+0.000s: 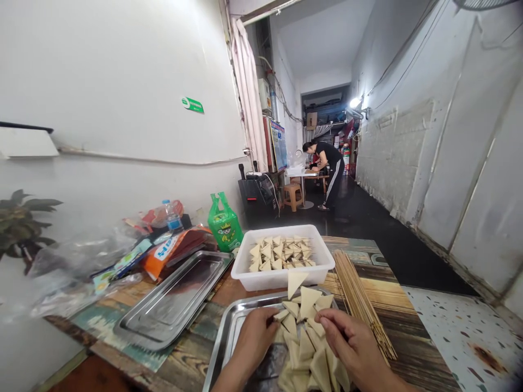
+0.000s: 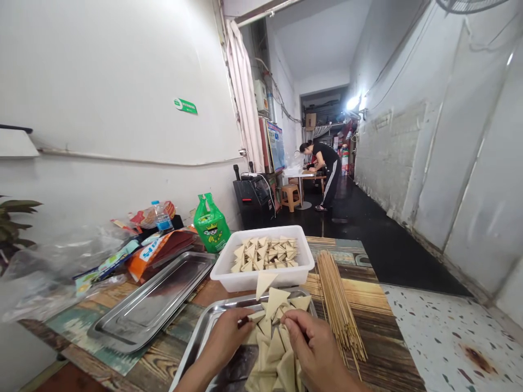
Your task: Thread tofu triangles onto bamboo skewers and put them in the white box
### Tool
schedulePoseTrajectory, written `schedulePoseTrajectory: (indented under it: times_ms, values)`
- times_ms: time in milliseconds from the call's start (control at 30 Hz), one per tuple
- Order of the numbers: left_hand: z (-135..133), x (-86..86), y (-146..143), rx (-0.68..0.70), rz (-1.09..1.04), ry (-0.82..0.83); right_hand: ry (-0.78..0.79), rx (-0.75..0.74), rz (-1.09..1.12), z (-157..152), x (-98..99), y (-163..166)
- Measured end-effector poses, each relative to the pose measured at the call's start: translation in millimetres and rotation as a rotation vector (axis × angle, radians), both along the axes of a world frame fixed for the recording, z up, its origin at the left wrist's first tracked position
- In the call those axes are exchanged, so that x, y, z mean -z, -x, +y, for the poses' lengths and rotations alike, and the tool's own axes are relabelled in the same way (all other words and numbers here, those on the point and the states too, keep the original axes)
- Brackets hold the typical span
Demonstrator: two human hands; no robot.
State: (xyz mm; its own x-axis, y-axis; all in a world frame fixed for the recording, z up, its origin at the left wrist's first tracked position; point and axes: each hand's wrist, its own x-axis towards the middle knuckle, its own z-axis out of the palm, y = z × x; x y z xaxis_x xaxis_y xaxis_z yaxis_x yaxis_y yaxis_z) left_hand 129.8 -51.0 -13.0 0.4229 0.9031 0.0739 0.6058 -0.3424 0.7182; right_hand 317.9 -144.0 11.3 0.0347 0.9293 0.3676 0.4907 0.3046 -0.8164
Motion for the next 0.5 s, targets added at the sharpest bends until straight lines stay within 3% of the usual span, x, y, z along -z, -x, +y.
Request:
schedulePoseTrajectory:
  times_ms: [200,500]
  values:
    - [6,0.7,0,-0.089,-0.056,-0.022,-0.004,-0.017,-0.014,3,9.0,-3]
    - [16,-7.4,21,-0.219,-0.317,0.001,-0.098,-0.049,-0.074,12,7.2,4]
